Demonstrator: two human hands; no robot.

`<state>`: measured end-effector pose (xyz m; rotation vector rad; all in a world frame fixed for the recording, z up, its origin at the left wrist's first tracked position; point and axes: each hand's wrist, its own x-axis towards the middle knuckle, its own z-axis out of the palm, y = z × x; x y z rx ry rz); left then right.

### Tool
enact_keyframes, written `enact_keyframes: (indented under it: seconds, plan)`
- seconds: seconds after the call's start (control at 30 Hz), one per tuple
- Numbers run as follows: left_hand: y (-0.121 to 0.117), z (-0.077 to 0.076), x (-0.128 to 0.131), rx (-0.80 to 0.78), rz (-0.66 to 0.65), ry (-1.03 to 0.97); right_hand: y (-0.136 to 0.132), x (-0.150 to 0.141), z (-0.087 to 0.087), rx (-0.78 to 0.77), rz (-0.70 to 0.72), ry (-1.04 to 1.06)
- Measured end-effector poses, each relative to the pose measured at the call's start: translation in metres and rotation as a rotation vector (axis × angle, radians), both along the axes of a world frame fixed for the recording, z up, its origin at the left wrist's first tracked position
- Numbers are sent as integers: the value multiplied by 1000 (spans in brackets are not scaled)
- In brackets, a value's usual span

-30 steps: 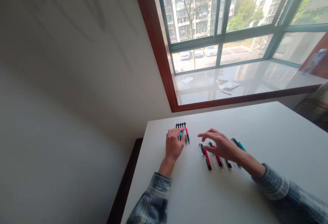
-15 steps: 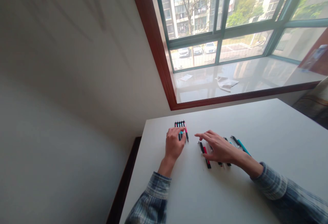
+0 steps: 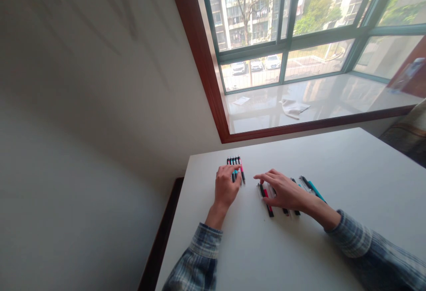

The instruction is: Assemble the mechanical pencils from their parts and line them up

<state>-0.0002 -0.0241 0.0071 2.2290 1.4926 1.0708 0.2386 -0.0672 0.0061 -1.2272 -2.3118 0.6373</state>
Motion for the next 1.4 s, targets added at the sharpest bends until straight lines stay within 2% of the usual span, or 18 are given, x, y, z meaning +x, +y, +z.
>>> enact_keyframes:
  seconds: [0.17,0.3,0.4,0.5,0.57,0.63,0.73,0.83,1.0,1.2,1.4]
  plan:
    - [1,-1,0,-3,2,-15,1,2,1,43,-9,-10]
    - [-1,5,-1,-39,-2,-100,1,3,5,173,-59,30]
    - [-5,13,2,-250,-83,-279,-1,0,9,308,-62,112]
    - [-11,19,8,-494,-282,-437,-4,-7,11,390,-25,152]
    - [-15,21,13,-561,-372,-467,-6,-12,11,389,2,138]
    - [-17,22,17,-578,-393,-472,-7,-15,11,364,19,118]
    - [-16,21,18,-594,-363,-498,-6,-16,10,323,13,137]
    - [-14,18,16,-578,-273,-574,-1,-11,7,291,-36,176]
    - [-8,12,14,-484,-143,-631,11,-2,-2,241,-52,61]
    - [-8,11,14,-461,-133,-637,16,-2,-10,207,-53,-16]
    - [-10,9,16,-468,-149,-617,16,-1,-13,147,-62,67]
